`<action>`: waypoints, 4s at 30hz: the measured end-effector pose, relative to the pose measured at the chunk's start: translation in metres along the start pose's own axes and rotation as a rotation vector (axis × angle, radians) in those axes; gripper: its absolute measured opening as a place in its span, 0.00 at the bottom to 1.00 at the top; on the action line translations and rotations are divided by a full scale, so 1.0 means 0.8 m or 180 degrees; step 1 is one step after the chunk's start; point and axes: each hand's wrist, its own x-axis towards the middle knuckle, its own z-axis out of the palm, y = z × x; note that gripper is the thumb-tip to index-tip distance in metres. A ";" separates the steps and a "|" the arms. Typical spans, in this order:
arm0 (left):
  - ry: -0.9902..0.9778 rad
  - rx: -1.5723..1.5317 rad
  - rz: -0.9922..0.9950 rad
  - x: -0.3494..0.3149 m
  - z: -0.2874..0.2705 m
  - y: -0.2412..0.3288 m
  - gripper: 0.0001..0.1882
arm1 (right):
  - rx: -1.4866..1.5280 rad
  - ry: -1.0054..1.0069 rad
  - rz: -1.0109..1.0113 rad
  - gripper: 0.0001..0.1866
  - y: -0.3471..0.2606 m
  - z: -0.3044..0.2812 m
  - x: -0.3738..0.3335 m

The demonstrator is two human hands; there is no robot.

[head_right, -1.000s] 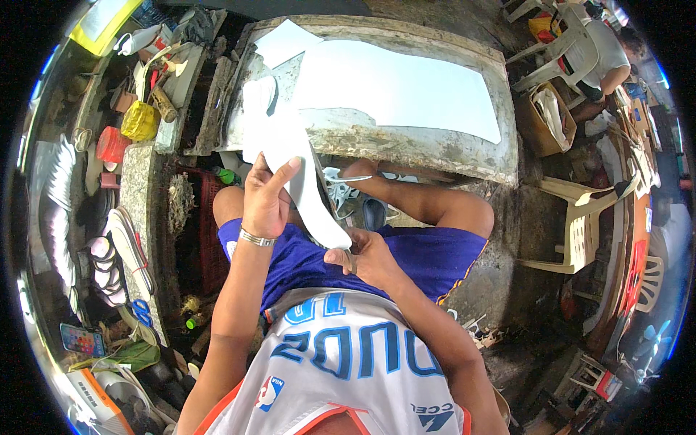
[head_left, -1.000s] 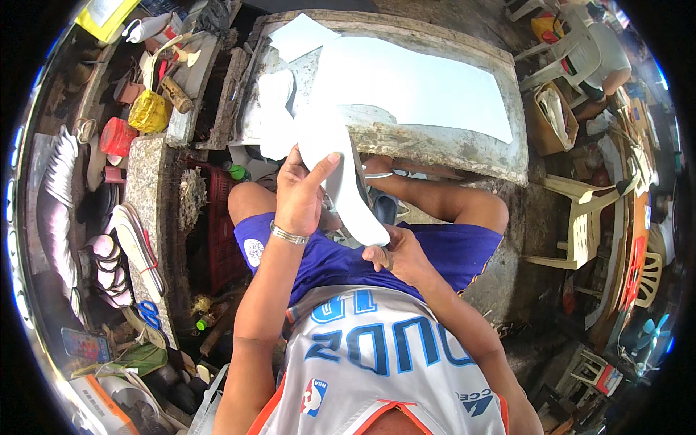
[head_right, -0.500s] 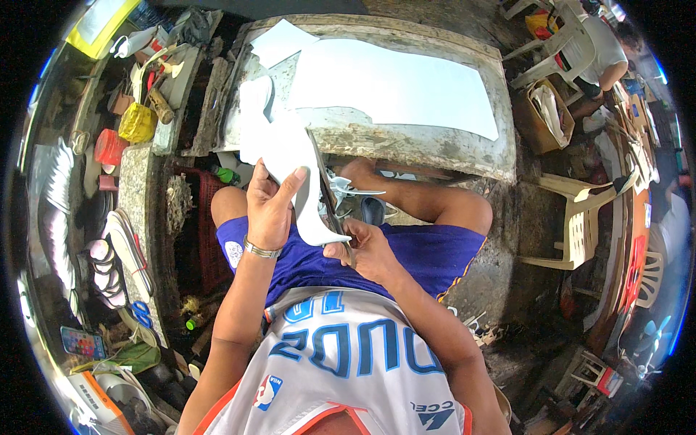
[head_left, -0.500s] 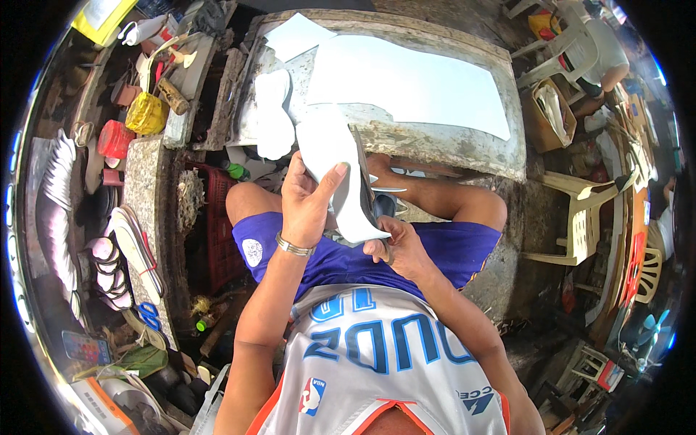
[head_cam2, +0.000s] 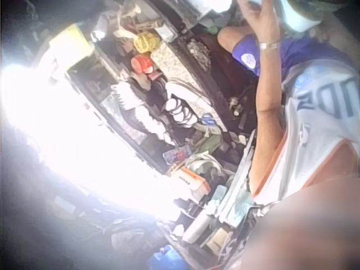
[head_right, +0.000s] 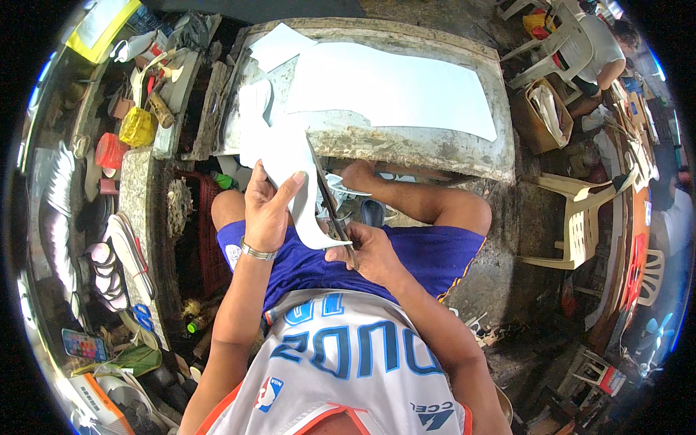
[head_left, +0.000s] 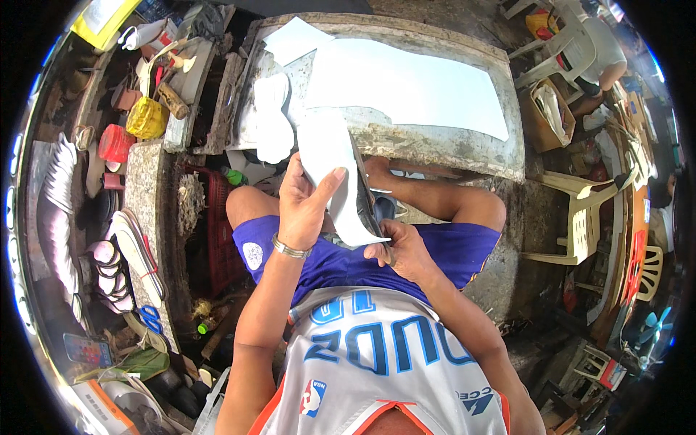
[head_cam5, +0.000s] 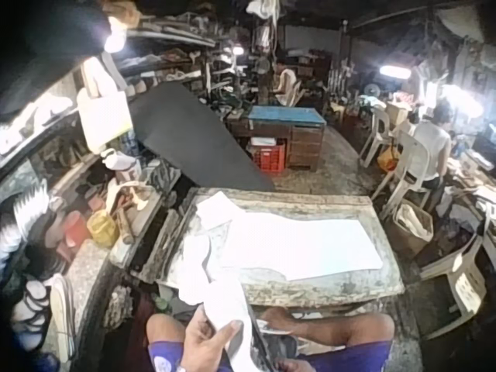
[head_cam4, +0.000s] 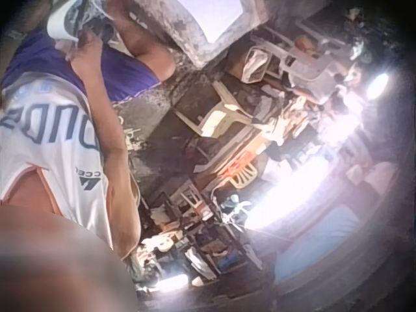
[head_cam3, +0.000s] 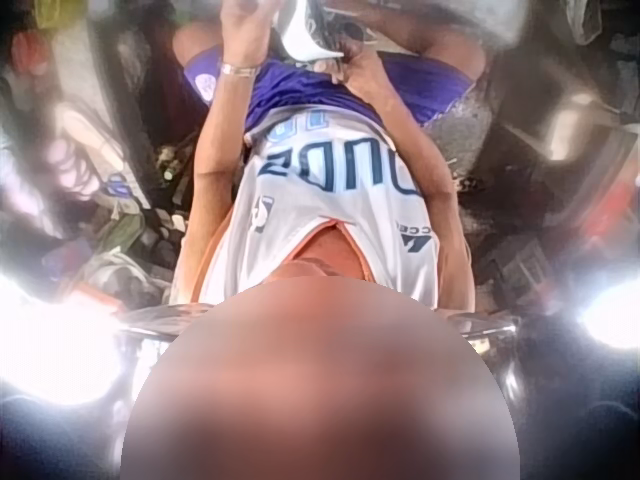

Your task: The person uses shears to cut a white shoe insole from a larger sheet of material. They hold the insole in one hand and guide the shears with the other, trimming the edges to shape. The finished insole is placed on the table, and the person continues cutting another piece from the sheet.

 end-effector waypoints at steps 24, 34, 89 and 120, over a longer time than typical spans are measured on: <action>-0.0131 0.0111 -0.0206 0.001 -0.011 0.012 0.24 | -0.0564 0.0137 0.0133 0.28 0.005 -0.014 -0.005; -0.0252 0.0244 -0.0326 -0.008 -0.003 0.011 0.23 | -0.0261 -0.0195 -0.0087 0.42 -0.008 -0.017 0.007; -0.0528 -0.0175 -0.0632 0.028 -0.029 0.052 0.26 | -0.1074 0.0074 -0.0499 0.29 -0.074 0.006 0.004; -0.0756 0.0406 -0.0613 0.011 -0.019 0.026 0.16 | 0.0189 -0.0348 -0.0430 0.25 -0.041 0.001 0.014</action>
